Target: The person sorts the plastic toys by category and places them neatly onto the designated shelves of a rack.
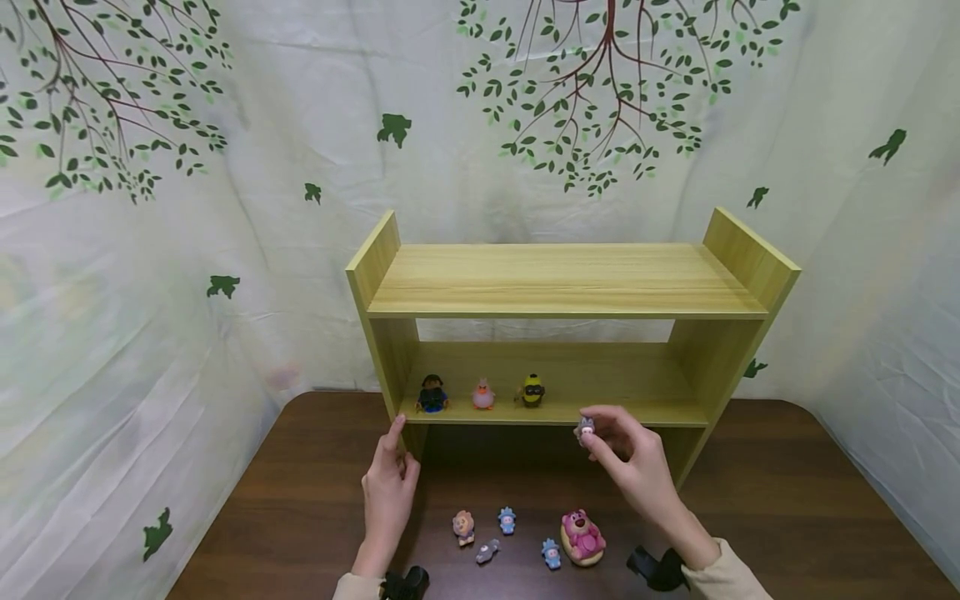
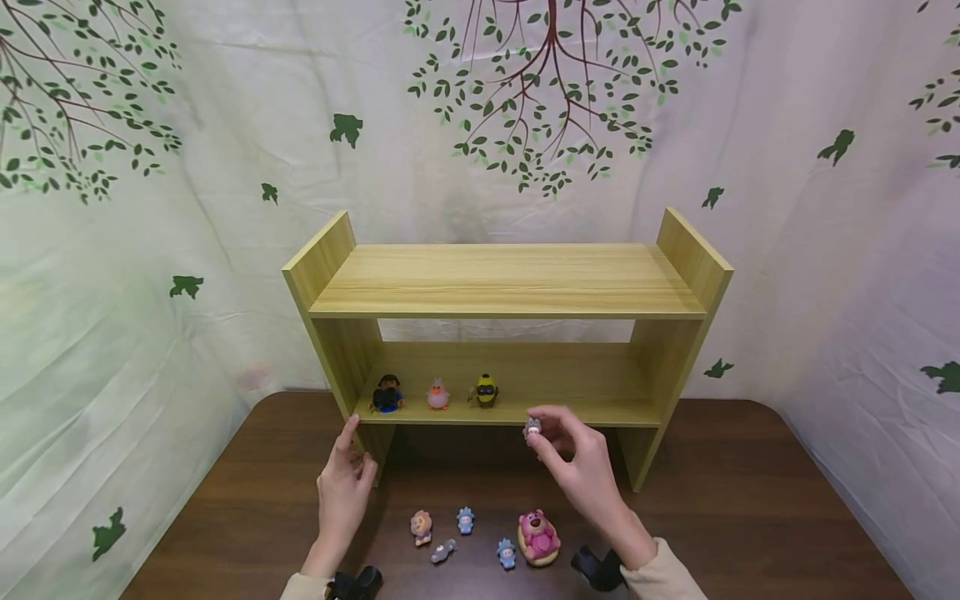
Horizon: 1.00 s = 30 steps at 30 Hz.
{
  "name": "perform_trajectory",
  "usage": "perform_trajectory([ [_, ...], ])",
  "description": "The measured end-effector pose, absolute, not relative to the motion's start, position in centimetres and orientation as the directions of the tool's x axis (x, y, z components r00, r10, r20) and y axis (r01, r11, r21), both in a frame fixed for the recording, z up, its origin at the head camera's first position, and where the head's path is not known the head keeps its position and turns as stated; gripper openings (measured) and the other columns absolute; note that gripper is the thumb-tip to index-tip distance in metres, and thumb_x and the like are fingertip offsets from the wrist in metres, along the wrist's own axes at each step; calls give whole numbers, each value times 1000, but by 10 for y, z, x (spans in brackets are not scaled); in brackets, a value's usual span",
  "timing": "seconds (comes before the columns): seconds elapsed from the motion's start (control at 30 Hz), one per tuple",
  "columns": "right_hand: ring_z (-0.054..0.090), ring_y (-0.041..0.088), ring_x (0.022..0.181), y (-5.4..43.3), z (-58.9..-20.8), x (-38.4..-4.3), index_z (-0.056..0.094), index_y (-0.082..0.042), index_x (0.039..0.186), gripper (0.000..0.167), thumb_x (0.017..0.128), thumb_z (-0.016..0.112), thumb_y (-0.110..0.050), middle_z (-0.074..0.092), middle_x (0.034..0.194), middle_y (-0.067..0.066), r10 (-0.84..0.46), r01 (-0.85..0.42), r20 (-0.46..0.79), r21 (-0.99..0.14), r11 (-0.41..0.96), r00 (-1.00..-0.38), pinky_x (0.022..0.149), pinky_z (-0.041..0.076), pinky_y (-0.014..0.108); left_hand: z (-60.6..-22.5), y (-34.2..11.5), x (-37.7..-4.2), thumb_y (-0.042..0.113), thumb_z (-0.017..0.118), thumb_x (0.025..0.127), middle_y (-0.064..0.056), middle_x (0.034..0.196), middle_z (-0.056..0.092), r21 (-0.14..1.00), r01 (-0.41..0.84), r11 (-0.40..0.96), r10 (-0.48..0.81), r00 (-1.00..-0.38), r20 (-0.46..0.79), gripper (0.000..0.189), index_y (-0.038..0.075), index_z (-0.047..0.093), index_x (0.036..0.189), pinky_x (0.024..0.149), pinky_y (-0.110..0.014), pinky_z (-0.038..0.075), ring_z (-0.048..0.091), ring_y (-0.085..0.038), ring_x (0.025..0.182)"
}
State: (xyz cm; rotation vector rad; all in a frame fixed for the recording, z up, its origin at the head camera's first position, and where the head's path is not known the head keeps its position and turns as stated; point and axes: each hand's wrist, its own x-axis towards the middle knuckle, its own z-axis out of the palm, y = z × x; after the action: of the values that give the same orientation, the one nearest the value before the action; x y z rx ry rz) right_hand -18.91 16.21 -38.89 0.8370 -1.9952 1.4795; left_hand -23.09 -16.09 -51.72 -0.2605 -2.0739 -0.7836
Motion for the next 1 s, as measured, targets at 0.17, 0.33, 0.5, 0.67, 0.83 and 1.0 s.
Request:
perform_trajectory([
  [0.17,63,15,77,159,-379,-189,60,10,105,29,78,62,21,64,85,16,-155,-723,711,-642,254,-686,67,51,21,-517,-161,-232,-18,59,75,-3,80,42,435,457,776,-101,-591,801,82,22,38,143,47,-24,26,28,-5,54],
  [0.33,63,19,78,158,-376,-194,61,9,104,26,79,63,18,64,87,16,-142,-698,692,-654,293,-708,71,50,20,-517,-161,-231,-18,59,75,-4,80,42,439,458,773,-103,-592,799,81,22,39,143,47,-24,27,28,-6,54],
  [0.5,64,23,80,159,-373,-201,62,8,104,25,81,64,15,65,91,15,-127,-681,683,-657,322,-719,70,51,22,-516,-161,-231,-18,60,75,-4,80,42,438,455,775,-104,-592,799,82,22,39,143,47,-24,26,28,-5,54],
  [0.67,65,23,80,160,-373,-208,62,8,104,23,82,65,13,65,92,14,-123,-658,661,-675,335,-740,68,52,24,-517,-161,-232,-18,60,74,-4,79,42,430,454,780,-102,-586,804,82,21,39,143,47,-24,27,29,-5,54],
  [0.83,65,26,80,160,-372,-212,62,9,104,21,83,65,11,65,92,15,-116,-638,642,-693,336,-758,66,52,25,-517,-161,-232,-17,60,75,-4,79,42,441,452,775,-107,-594,797,81,22,38,143,47,-25,27,28,-6,54],
  [1.0,65,30,82,160,-371,-216,63,10,102,21,82,66,11,66,94,18,-110,-638,646,-687,347,-756,68,52,24,-517,-161,-232,-18,60,74,-4,79,42,432,452,780,-105,-587,803,82,21,39,143,47,-25,26,28,-5,54],
])
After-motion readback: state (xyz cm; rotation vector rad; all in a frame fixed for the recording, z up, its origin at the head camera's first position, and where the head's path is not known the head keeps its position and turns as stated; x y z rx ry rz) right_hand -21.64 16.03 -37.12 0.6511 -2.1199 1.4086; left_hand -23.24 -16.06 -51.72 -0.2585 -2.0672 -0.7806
